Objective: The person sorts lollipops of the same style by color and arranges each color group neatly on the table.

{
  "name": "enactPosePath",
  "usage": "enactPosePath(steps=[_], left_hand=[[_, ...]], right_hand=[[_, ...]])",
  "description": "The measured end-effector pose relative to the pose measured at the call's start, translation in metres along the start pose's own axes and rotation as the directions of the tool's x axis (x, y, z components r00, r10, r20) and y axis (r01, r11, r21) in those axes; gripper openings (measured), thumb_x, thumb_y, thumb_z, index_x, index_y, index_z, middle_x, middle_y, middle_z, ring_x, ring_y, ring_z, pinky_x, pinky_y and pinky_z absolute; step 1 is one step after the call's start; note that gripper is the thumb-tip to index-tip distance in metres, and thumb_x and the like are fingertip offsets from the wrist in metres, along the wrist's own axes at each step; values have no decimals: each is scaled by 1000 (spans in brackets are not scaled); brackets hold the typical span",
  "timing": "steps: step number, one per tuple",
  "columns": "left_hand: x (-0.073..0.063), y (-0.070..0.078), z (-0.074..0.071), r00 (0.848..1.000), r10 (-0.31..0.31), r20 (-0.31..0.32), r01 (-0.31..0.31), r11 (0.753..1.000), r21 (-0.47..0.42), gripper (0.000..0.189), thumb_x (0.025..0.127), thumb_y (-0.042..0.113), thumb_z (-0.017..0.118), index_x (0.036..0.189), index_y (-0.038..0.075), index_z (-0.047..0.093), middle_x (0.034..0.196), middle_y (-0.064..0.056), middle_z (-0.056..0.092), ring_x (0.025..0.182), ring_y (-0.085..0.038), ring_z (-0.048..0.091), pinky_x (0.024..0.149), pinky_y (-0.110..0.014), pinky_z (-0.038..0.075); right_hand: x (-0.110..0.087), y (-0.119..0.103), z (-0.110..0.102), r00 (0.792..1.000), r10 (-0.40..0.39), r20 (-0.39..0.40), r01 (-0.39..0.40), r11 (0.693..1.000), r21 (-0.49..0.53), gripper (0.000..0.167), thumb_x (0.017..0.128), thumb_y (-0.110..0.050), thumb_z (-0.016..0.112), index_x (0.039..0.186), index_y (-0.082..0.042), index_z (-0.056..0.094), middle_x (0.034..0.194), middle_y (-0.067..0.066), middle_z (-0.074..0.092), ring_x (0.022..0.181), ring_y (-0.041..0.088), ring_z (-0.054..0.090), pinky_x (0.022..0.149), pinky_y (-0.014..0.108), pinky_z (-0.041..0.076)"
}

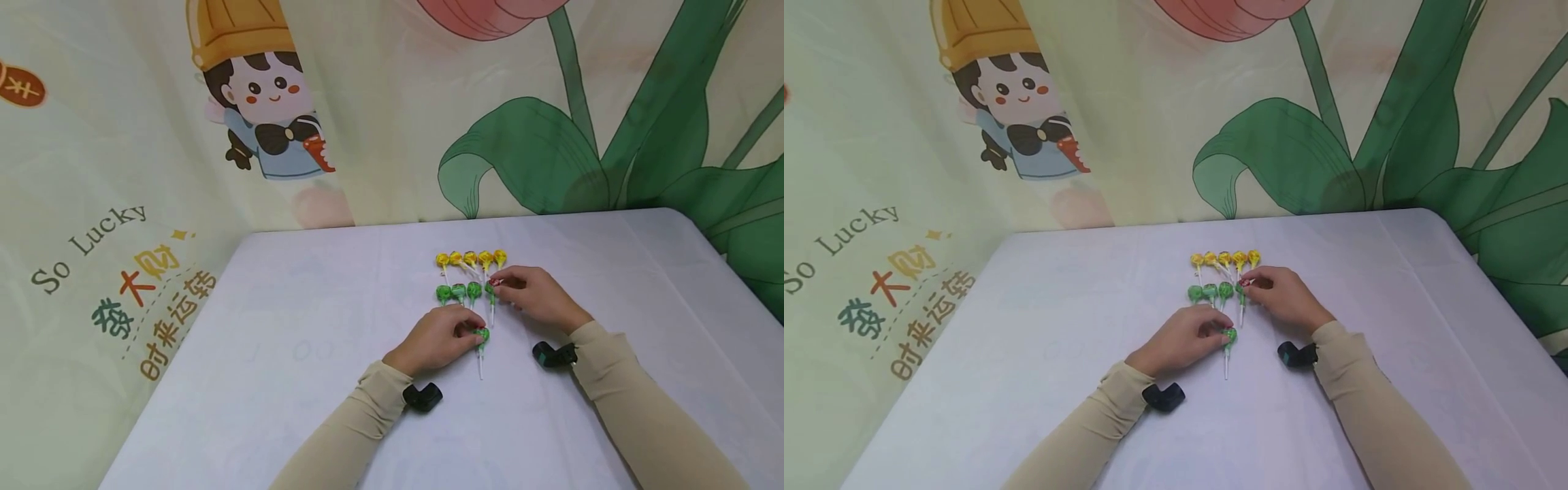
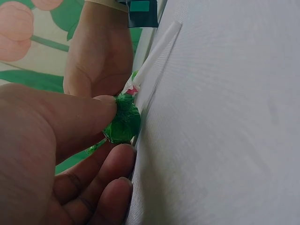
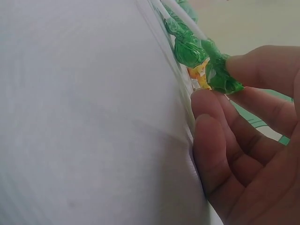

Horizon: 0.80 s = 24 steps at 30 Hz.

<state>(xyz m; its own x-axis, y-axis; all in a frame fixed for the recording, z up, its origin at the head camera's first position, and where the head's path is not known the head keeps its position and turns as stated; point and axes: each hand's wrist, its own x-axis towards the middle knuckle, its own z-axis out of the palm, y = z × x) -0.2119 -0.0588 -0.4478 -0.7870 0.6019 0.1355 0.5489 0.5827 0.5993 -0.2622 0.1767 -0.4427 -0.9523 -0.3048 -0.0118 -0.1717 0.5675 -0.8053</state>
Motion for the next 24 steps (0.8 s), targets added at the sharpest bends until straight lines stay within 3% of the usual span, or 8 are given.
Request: enactPosePath(steps=[24], left_hand=[[-3,2,-3,1000,-2,8,2,1000,12,20,94,23,72,113,17,72,101,10,65,82,4,59,75,-17,47]], right_hand=[[8,-4,5,1000,12,23,-11,998,-64,28,98,-22,64,124,-12,67,101,8,66,80,23,58,67,34,52]])
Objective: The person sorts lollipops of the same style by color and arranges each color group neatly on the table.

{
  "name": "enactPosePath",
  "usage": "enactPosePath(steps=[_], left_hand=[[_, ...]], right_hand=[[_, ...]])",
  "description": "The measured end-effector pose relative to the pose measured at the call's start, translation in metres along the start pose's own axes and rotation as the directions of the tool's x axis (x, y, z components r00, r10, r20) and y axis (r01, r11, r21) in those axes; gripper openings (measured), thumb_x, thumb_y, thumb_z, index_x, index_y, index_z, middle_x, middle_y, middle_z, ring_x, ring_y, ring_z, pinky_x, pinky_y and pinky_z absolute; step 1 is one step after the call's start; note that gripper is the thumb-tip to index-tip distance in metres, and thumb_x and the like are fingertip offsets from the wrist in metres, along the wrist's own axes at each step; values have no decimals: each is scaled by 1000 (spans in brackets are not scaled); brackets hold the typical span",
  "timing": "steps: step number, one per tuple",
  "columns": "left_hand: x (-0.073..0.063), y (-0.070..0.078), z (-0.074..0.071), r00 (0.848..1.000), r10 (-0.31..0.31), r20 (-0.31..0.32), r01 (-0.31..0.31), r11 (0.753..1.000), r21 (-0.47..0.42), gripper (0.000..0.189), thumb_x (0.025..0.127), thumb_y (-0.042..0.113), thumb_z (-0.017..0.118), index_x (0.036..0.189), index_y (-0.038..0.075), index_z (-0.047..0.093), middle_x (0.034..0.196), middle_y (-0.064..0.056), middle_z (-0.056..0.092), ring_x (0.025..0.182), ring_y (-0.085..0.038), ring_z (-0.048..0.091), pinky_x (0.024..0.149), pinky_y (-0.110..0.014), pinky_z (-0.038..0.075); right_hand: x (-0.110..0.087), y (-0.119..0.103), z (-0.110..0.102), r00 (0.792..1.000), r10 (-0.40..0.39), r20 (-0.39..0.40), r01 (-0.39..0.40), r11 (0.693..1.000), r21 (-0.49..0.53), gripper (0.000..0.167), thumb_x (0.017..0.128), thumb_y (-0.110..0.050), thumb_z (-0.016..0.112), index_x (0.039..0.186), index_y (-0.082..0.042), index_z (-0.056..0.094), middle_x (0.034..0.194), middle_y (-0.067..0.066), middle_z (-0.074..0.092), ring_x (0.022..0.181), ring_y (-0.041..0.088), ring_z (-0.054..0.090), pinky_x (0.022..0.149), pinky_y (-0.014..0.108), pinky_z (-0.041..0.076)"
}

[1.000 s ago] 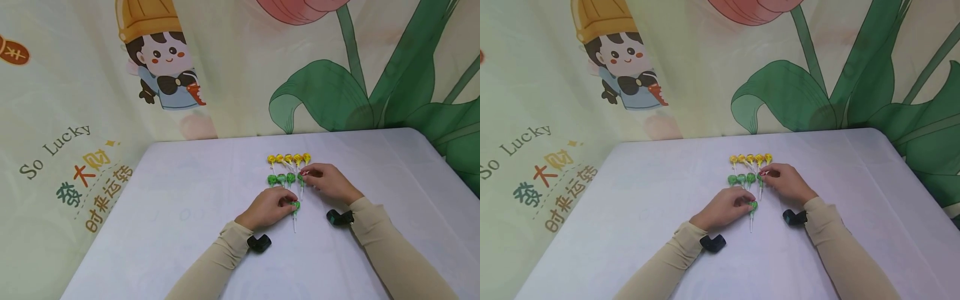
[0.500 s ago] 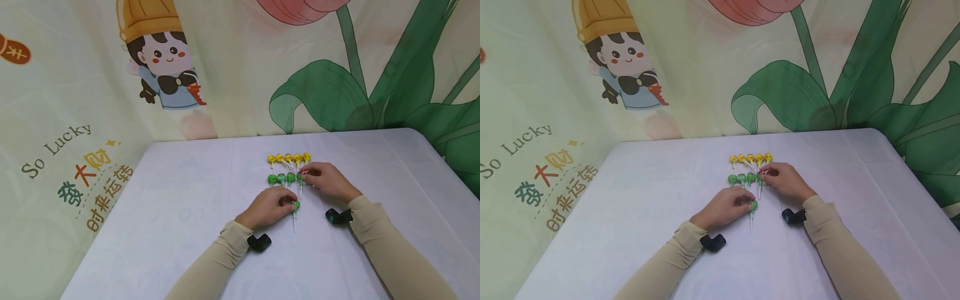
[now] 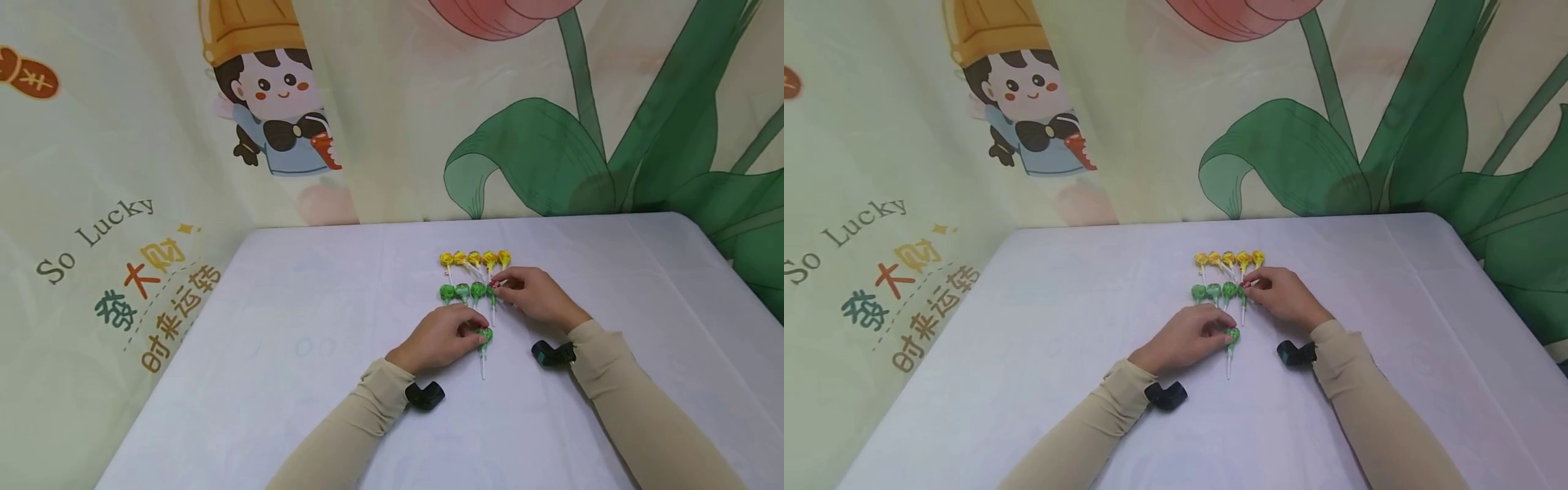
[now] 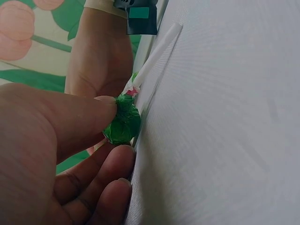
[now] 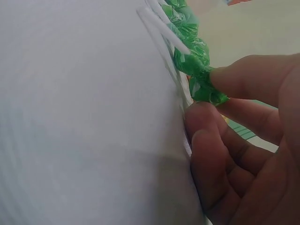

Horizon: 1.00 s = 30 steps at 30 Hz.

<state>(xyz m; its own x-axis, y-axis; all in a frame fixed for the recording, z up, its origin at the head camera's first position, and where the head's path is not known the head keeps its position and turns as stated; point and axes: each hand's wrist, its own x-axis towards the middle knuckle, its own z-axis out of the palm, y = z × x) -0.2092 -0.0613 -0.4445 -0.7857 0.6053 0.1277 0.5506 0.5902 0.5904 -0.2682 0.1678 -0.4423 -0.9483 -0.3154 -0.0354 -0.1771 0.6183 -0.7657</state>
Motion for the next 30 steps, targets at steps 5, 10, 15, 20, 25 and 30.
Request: enactPosePath(steps=[5,10,15,20,25,30], left_hand=[[1,-2,2,1000,11,-9,-11,1000,4,19,94,22,72,112,17,72,100,10,66,82,4,58,75,-17,47],[2,-3,2,1000,13,-24,-13,1000,-2,19,94,22,72,112,18,72,101,11,66,82,5,59,75,-17,47],[2,-2,1,1000,5,-18,-5,1000,-1,19,94,23,72,113,18,72,101,10,66,82,4,59,75,-18,47],[2,0,1,1000,0,-10,0,1000,2,20,95,23,72,114,18,72,102,10,66,82,4,59,75,-18,47],[2,1,2,1000,2,-8,-1,1000,15,20,95,23,71,115,17,72,102,8,66,83,4,59,75,-18,47],[3,1,2,1000,14,-9,-14,999,45,23,95,24,71,117,17,73,103,7,66,84,3,58,75,-18,46]], right_hand=[[1,3,1,1000,0,-5,0,1000,-23,26,98,-22,64,123,-13,68,101,7,66,80,23,58,67,33,51],[4,6,1,1000,-19,-9,18,999,-43,25,98,-22,65,121,-13,68,98,6,66,81,23,56,66,34,50],[5,7,2,1000,-26,-14,25,998,-53,25,98,-22,66,121,-13,69,97,6,66,83,23,55,66,34,49],[3,6,2,999,-21,-26,20,998,-54,24,98,-21,65,120,-12,69,97,6,65,84,24,55,67,34,48],[1,6,2,999,-23,-34,22,999,-49,24,97,-20,65,119,-10,69,98,6,65,85,24,55,68,34,49],[0,6,1,999,-36,-36,34,998,-44,24,97,-20,66,118,-10,69,97,6,66,85,23,56,69,34,49]])
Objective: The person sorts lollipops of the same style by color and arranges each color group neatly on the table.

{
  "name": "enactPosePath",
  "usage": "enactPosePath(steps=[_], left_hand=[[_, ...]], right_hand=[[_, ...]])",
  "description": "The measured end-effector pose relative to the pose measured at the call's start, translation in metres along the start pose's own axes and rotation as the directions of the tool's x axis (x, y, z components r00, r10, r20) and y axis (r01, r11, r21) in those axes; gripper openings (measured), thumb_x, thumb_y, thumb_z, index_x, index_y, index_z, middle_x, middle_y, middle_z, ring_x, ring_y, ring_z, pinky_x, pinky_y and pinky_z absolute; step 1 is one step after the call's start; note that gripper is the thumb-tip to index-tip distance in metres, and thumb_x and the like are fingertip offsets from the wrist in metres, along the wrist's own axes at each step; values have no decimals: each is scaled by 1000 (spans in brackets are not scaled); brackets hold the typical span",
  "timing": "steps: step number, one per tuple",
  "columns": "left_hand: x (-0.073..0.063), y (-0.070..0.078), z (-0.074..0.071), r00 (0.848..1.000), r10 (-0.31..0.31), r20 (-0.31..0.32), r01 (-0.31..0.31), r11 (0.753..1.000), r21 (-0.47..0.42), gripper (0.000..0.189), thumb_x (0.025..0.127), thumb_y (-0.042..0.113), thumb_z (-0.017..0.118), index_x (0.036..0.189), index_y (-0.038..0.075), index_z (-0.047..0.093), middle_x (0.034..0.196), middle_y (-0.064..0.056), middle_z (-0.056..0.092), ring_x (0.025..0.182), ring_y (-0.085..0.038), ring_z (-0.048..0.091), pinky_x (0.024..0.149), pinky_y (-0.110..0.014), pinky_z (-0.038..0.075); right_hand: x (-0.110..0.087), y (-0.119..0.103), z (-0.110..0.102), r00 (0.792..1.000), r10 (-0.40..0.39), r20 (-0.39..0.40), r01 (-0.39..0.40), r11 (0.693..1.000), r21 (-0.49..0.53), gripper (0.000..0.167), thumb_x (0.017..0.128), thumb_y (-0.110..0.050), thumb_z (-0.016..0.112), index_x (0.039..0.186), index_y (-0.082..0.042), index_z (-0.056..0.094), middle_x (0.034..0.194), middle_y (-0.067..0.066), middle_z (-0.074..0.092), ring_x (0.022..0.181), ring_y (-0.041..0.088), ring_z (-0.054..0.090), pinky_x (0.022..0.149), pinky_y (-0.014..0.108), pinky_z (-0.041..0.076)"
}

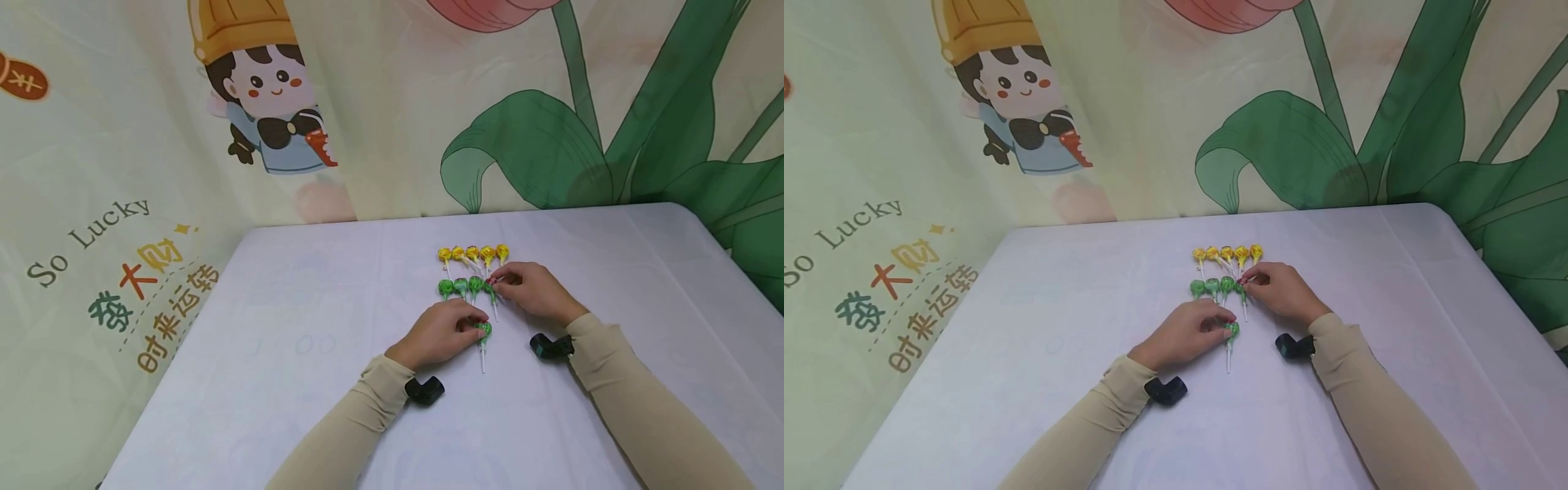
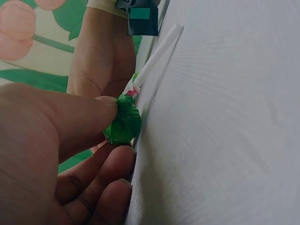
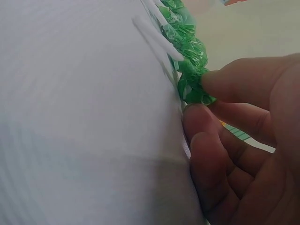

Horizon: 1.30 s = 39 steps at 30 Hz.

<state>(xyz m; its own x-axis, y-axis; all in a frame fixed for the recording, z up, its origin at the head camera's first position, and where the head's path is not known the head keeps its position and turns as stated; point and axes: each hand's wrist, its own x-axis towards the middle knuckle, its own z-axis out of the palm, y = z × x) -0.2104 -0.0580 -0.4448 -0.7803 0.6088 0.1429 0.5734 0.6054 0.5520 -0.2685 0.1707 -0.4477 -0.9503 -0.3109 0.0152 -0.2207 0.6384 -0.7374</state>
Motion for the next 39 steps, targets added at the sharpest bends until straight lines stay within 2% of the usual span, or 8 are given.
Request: enactPosePath(steps=[6,12,19,26,33,39], left_hand=[[0,1,0,1000,6,1,-6,1000,16,23,95,24,71,117,17,73,103,7,66,83,2,58,75,-18,46],[0,1,0,1000,1,-7,-1,1000,-7,22,95,24,72,115,17,74,102,8,66,82,3,58,74,-18,47],[2,-1,2,1000,0,-15,-1,1000,-29,21,94,23,73,114,17,74,101,8,66,81,3,59,74,-18,47],[2,-2,0,1000,-13,-12,12,997,-78,20,93,20,73,112,16,74,100,8,65,82,2,60,74,-18,49],[1,-5,-1,999,-19,-38,14,990,-140,20,90,16,73,110,14,73,99,6,65,83,-1,62,74,-20,51],[1,-5,1,999,-7,-49,-2,986,-168,20,90,13,72,109,12,73,100,4,65,82,-1,63,75,-20,51]], right_hand=[[0,0,-1,1000,-7,3,7,1000,4,22,97,-21,67,116,-10,69,97,5,67,85,23,57,70,35,49],[0,0,0,1000,-9,1,9,1000,7,20,96,-23,68,112,-11,69,96,5,66,86,23,56,72,35,49],[0,1,1,1000,4,-1,-4,1000,1,22,97,-24,67,114,-11,69,98,5,65,88,23,56,73,35,49],[1,-1,1,1000,13,0,-13,1000,-1,26,96,-24,68,119,-11,68,99,5,65,89,23,56,75,35,49],[2,-1,1,1000,14,-3,-14,1000,4,30,97,-25,66,122,-10,67,101,6,66,89,23,57,73,35,50],[-1,3,-2,999,44,18,-45,998,49,31,100,-30,62,124,-11,66,103,6,66,87,23,58,72,34,51]])
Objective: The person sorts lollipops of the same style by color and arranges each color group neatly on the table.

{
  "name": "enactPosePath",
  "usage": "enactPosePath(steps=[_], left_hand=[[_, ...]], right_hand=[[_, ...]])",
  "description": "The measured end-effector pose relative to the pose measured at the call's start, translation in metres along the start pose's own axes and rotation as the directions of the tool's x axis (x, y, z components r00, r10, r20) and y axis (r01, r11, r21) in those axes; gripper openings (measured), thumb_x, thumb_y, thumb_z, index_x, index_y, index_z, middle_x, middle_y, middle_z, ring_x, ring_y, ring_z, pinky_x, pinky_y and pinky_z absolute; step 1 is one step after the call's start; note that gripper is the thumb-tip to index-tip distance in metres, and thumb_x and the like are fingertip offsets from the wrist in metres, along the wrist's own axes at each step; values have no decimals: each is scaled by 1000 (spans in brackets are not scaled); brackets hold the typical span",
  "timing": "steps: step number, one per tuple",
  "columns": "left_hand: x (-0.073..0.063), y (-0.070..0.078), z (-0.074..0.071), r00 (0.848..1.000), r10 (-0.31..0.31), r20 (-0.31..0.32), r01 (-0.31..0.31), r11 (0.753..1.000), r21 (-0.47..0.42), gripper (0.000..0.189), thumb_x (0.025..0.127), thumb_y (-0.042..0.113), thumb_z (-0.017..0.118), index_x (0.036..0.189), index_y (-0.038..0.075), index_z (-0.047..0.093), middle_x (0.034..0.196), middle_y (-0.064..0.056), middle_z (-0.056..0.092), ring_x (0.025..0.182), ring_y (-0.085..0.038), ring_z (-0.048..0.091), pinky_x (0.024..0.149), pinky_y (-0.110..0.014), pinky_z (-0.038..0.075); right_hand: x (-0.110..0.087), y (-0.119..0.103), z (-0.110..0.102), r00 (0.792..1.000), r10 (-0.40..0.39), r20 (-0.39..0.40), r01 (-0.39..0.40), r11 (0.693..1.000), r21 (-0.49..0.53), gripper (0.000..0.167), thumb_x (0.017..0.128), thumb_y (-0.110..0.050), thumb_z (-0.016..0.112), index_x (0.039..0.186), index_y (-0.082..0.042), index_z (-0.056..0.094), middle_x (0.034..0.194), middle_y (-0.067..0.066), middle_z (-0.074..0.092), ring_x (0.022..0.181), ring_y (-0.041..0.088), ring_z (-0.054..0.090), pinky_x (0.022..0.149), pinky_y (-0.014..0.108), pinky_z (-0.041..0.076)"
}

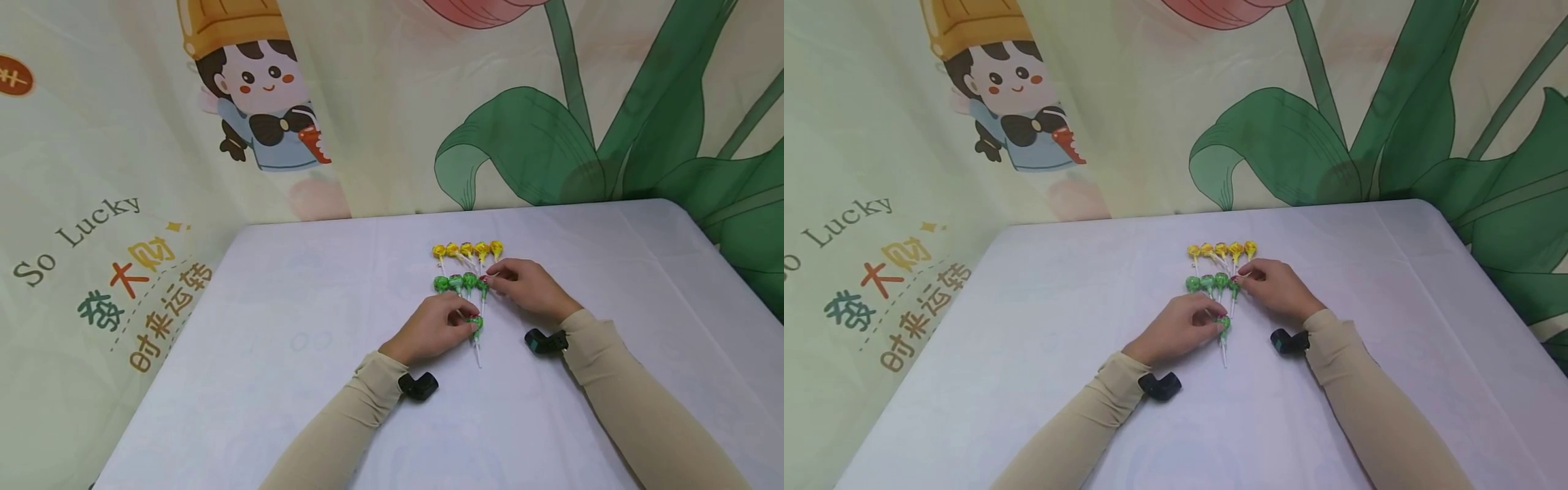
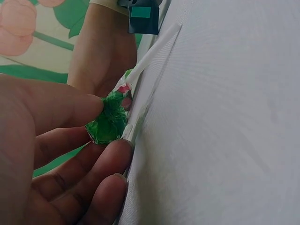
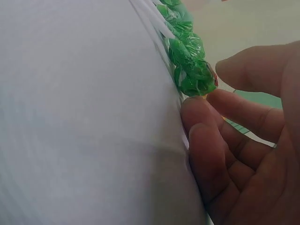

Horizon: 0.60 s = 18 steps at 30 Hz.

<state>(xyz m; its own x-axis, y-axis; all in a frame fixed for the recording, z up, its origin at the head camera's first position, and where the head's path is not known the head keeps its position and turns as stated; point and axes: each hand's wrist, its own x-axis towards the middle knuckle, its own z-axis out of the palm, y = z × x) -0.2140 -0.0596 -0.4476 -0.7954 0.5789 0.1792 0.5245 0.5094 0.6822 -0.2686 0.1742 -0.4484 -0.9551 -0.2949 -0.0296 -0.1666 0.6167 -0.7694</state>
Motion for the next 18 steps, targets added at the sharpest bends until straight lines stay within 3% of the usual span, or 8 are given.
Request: enactPosePath(steps=[9,18], left_hand=[[-3,2,-1,1000,-4,-3,4,1000,-13,19,90,13,73,109,12,73,98,3,63,83,-2,63,75,-20,51],[-2,-4,-1,999,27,-37,-27,1000,-12,18,90,13,73,108,12,73,96,4,63,81,-2,62,73,-21,51]], right_hand=[[-8,5,-3,999,37,24,-38,997,60,30,102,-31,58,126,-13,65,101,6,67,90,25,57,74,35,50],[-12,0,-6,1000,-2,11,1,997,77,32,103,-29,58,127,-9,64,102,7,68,89,24,59,74,34,51]])
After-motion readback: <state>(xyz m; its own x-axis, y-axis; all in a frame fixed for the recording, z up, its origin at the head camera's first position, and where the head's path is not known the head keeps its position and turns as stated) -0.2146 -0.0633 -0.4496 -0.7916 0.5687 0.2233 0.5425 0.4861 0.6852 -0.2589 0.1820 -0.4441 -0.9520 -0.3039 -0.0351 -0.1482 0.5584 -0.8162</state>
